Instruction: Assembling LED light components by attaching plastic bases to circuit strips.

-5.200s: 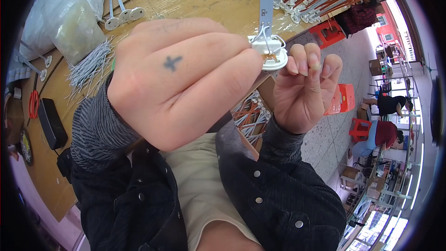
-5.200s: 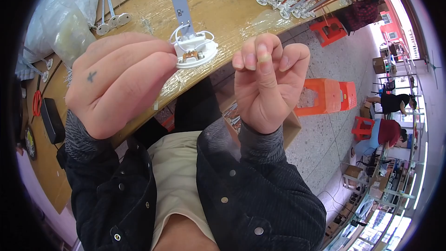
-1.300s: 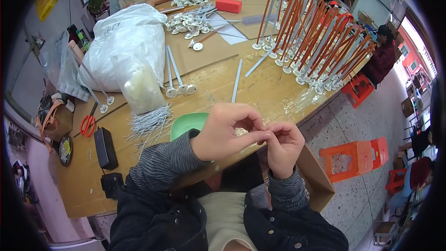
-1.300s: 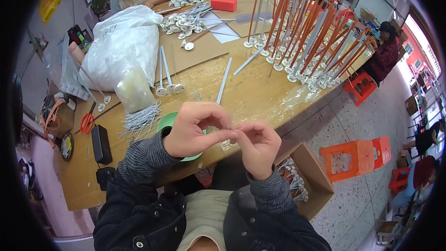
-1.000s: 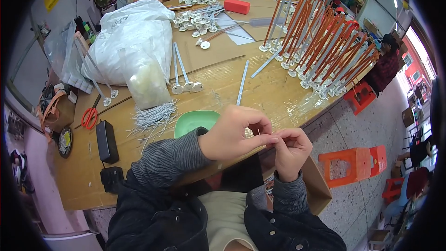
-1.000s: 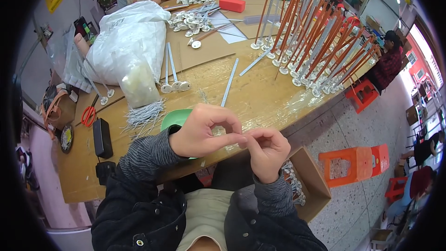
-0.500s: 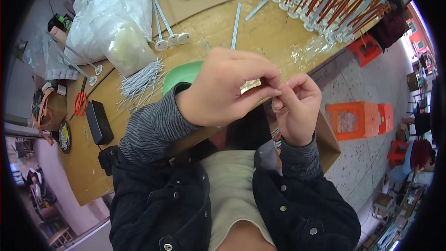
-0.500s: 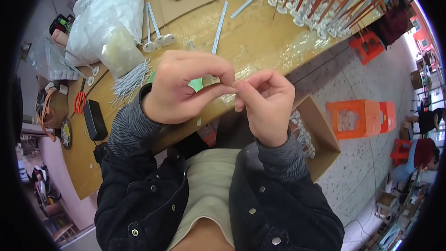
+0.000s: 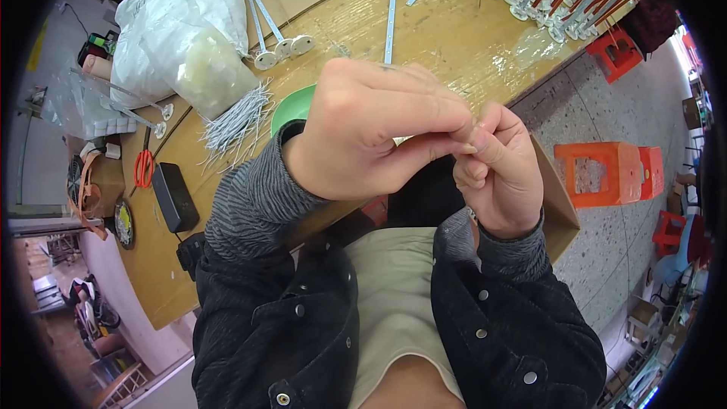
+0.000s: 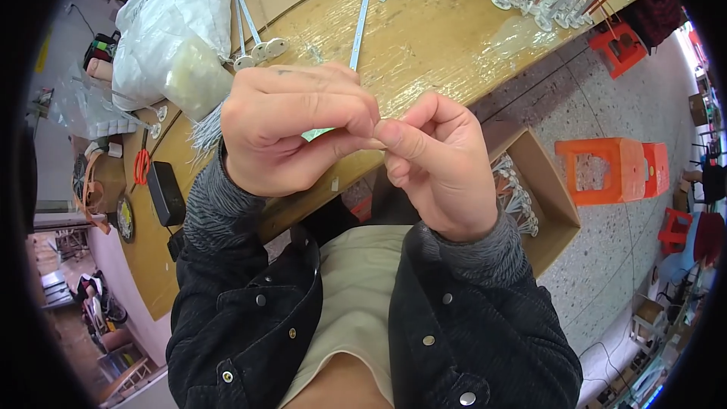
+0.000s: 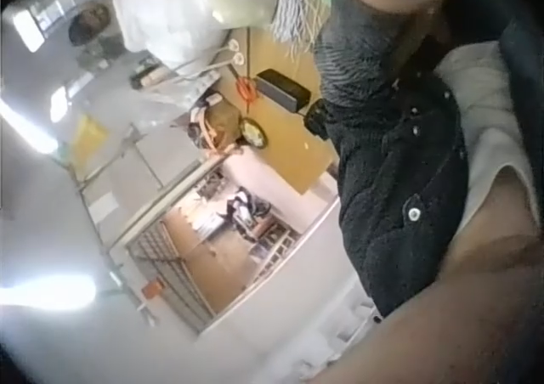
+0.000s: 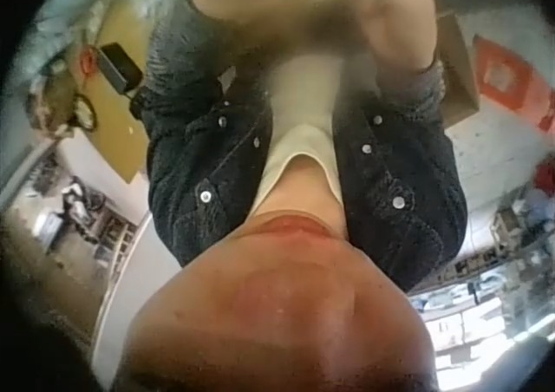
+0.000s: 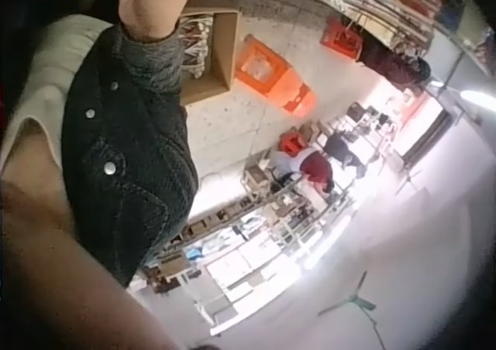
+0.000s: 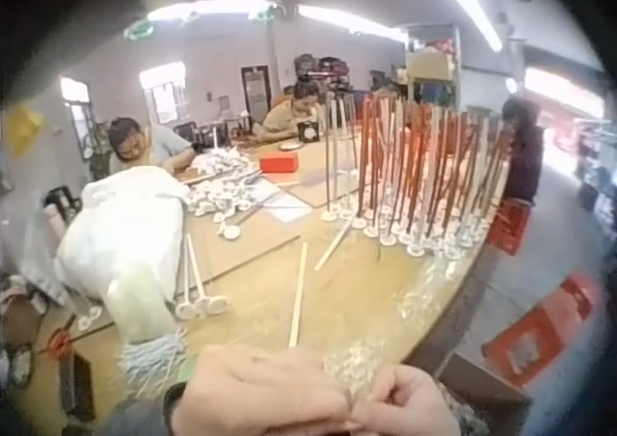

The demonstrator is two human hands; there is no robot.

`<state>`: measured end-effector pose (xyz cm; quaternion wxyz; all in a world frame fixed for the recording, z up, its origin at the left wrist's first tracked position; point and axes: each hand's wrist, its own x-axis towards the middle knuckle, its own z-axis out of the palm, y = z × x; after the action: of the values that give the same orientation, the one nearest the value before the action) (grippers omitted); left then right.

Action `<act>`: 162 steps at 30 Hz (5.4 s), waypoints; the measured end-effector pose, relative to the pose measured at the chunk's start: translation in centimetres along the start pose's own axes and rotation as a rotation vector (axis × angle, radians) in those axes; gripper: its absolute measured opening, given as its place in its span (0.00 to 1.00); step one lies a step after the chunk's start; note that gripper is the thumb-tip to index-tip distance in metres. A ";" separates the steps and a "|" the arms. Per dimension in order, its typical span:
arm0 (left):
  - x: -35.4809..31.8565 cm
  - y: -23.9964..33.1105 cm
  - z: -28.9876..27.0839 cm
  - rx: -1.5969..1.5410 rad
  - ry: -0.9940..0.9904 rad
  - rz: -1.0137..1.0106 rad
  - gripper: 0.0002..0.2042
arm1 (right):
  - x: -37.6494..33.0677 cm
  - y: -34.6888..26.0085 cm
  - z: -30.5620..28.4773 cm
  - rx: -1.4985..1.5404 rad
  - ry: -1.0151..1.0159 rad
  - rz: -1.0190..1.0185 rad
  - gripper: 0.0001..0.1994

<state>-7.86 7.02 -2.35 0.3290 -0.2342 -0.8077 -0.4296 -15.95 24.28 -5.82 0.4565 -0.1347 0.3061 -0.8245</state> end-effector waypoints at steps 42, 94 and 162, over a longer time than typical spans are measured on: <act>-1.1 -2.4 -1.9 0.572 -0.573 -0.273 0.04 | 5.1 2.9 -5.5 -1.408 0.083 -0.508 0.10; -5.7 2.8 -2.4 -0.384 0.317 -0.725 0.23 | 6.3 3.5 0.6 -0.298 -0.190 -0.761 0.12; -3.0 4.6 -13.3 -0.726 0.731 -0.343 0.21 | 10.2 2.6 8.2 -0.812 -0.406 -0.400 0.04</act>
<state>1.63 -2.13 3.45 0.4115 -0.0330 -0.4671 -0.7819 -15.67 11.66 -1.64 0.2504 -0.5157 0.4754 -0.6673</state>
